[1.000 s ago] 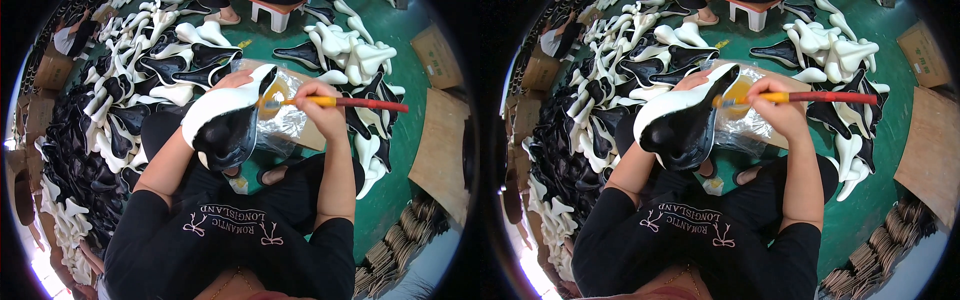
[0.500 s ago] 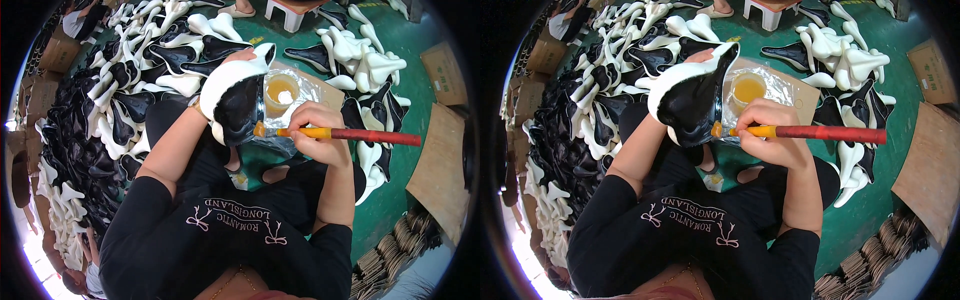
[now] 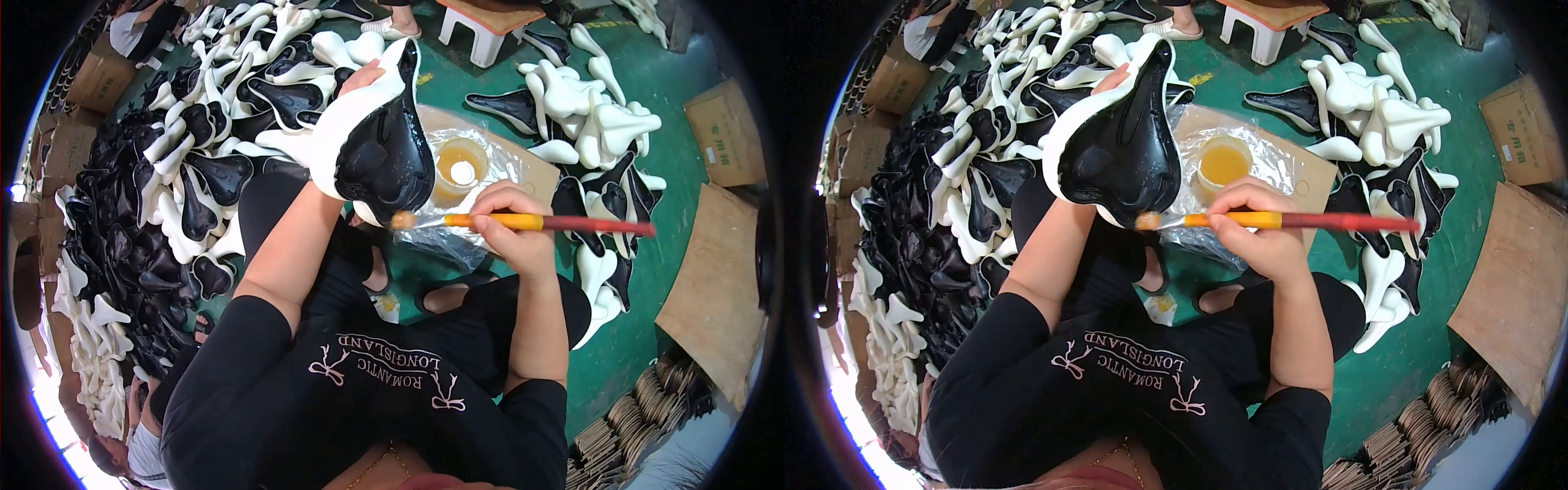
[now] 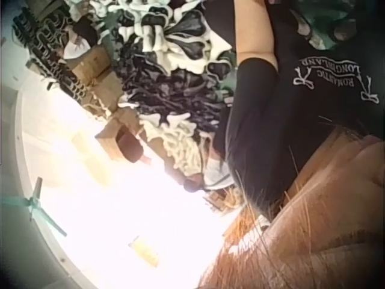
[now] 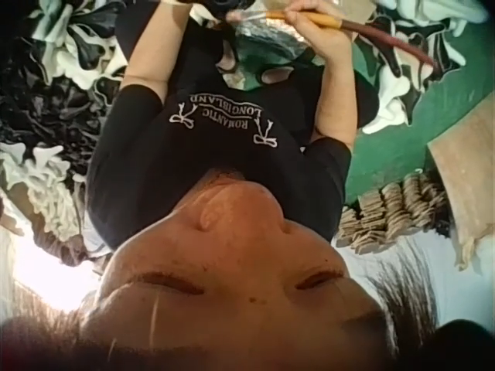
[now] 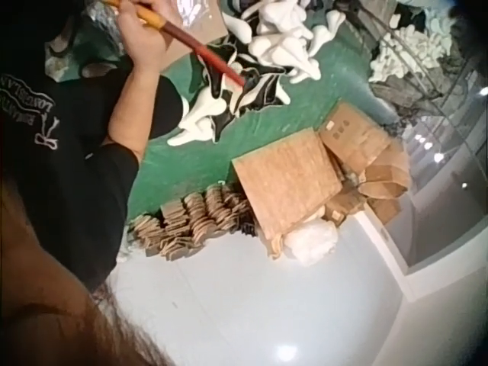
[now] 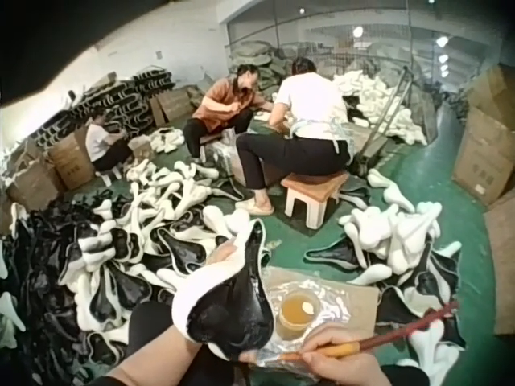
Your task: Apply glue to the undersides of bicycle seat covers and foam bases using a brush.
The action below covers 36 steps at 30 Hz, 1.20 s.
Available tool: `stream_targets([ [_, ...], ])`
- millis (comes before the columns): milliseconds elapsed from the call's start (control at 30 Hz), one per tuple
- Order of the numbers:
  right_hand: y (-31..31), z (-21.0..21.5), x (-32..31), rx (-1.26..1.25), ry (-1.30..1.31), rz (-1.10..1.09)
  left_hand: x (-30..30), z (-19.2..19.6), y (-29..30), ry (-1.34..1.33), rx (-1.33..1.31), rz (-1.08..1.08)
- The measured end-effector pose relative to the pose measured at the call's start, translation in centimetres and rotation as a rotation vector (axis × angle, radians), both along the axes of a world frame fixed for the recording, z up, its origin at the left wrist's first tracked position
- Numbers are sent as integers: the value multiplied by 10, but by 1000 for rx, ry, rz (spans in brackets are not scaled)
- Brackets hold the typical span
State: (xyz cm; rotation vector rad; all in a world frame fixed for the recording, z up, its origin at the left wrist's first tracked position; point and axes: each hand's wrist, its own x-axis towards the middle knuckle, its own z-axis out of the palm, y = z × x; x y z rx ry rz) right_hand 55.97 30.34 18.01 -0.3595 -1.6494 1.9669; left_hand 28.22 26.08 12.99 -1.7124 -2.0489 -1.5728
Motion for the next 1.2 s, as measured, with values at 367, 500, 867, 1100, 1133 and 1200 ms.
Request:
stream_targets([
  [367,17,19,1,756,-69,-446,-25,-12,-22,-1646,326,-653],
  [500,34,-5,-1,612,-293,-488,-59,-24,-48,-278,-157,10],
  [867,41,-33,-25,416,-508,-467,-42,74,-84,644,-297,211],
  [1100,24,5,-22,386,1,-405,5,69,-57,702,-282,109],
  [1133,20,7,-29,470,15,-360,13,69,-53,696,-263,90],
  [1200,26,6,-29,589,26,-378,25,73,-48,675,-291,64],
])
